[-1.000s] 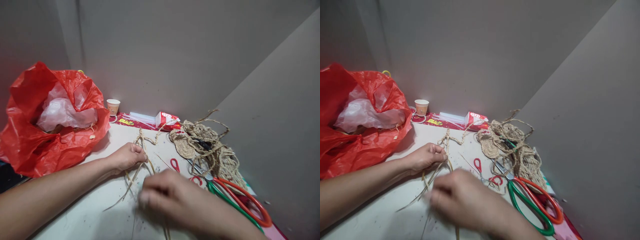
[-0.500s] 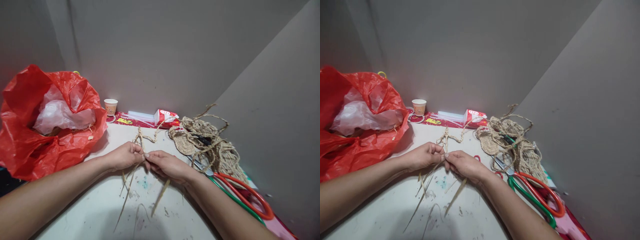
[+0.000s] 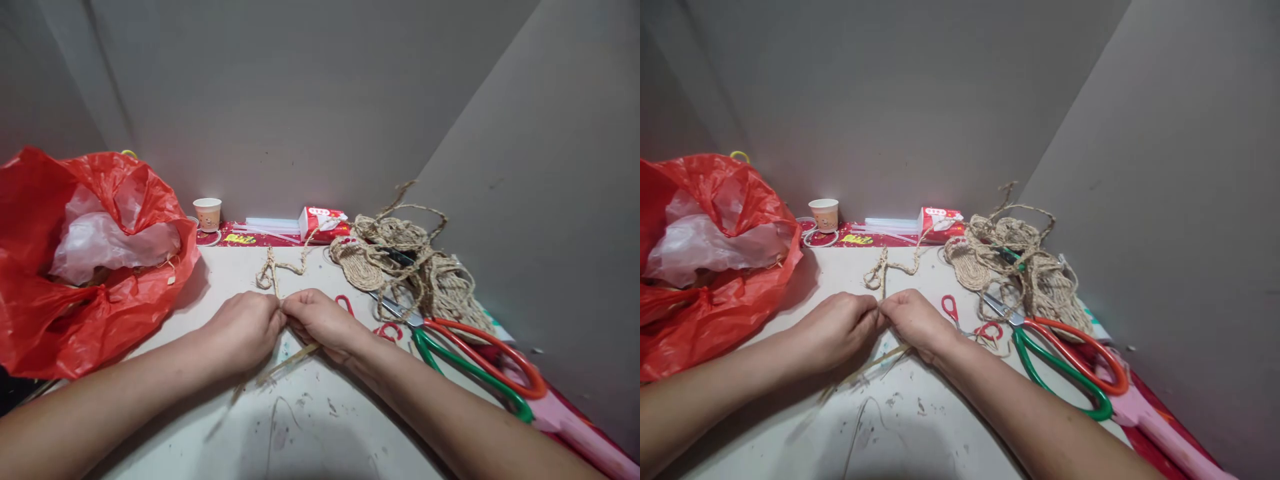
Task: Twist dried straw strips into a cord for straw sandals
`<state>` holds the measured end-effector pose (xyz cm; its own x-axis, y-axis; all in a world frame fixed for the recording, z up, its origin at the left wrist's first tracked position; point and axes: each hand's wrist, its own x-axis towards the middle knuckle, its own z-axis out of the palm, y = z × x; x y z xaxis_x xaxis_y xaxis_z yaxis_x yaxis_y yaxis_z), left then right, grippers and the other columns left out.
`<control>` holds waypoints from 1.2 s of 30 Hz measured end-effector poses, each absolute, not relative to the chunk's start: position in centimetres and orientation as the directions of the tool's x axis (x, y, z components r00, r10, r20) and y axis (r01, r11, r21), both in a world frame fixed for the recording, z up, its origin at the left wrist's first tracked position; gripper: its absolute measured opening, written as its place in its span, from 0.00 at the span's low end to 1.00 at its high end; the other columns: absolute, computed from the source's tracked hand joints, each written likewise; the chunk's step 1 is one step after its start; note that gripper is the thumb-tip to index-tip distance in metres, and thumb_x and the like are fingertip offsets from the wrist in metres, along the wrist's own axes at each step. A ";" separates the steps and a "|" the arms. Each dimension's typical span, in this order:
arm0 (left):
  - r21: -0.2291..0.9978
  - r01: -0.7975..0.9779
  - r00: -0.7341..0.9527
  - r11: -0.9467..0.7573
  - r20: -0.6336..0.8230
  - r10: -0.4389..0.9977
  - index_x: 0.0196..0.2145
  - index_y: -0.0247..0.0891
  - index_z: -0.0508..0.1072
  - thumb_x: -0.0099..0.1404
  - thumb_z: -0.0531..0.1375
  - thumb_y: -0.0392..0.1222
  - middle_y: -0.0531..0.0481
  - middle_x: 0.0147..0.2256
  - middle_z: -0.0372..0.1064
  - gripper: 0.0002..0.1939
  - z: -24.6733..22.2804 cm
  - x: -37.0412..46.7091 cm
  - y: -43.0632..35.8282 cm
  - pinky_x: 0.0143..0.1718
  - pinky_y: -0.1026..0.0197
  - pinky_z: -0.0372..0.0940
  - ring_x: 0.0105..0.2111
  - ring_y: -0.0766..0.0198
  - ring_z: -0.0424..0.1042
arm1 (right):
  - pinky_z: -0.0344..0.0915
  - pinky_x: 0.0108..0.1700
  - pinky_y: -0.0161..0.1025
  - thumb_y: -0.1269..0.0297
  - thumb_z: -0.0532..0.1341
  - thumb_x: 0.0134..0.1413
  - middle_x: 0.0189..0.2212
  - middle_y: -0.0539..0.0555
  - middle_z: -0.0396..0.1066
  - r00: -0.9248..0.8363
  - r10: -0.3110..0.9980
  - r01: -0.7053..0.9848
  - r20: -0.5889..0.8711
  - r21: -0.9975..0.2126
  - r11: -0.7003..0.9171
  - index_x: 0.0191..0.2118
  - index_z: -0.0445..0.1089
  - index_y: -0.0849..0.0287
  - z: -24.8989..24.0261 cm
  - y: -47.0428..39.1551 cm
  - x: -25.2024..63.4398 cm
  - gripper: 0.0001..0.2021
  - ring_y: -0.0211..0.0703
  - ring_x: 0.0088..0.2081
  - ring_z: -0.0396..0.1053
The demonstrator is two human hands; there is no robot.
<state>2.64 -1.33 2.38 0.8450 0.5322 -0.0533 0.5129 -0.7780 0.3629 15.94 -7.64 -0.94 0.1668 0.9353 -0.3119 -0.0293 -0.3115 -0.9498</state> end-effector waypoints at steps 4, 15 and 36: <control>0.077 0.538 0.843 -0.839 -0.021 0.538 0.35 0.35 0.69 0.63 0.45 0.37 0.43 0.25 0.69 0.13 1.9 2.5 -2.9 0.26 0.59 0.55 0.25 0.55 0.69 | 0.33 0.17 0.35 0.67 0.53 0.47 0.07 0.41 0.45 0.174 0.940 -0.064 -0.293 -0.956 -0.286 0.12 0.52 0.57 -1.0 -7.8 15.7 0.16 0.28 0.13 0.38; 0.060 0.373 0.928 -0.926 -0.018 0.373 0.34 0.30 0.71 0.51 0.51 0.27 0.44 0.21 0.66 0.13 1.2 2.1 -5.0 0.20 0.62 0.47 0.18 0.61 0.61 | 0.34 0.15 0.32 0.66 0.54 0.53 0.08 0.42 0.51 0.111 0.928 -0.216 -0.356 -0.920 -0.327 0.18 0.62 0.61 -0.8 -7.7 15.3 0.14 0.27 0.11 0.41; 0.941 0.287 0.786 0.179 -0.338 0.517 0.23 0.35 0.66 0.51 0.54 0.38 0.62 0.15 0.43 0.04 1.8 3.3 0.1 0.13 0.68 0.33 0.14 0.76 0.38 | 0.35 0.15 0.30 0.61 0.57 0.47 0.10 0.37 0.43 -0.078 0.958 -0.125 -0.276 -0.951 -0.284 0.22 0.60 0.59 0.0 -7.3 17.5 0.09 0.28 0.13 0.36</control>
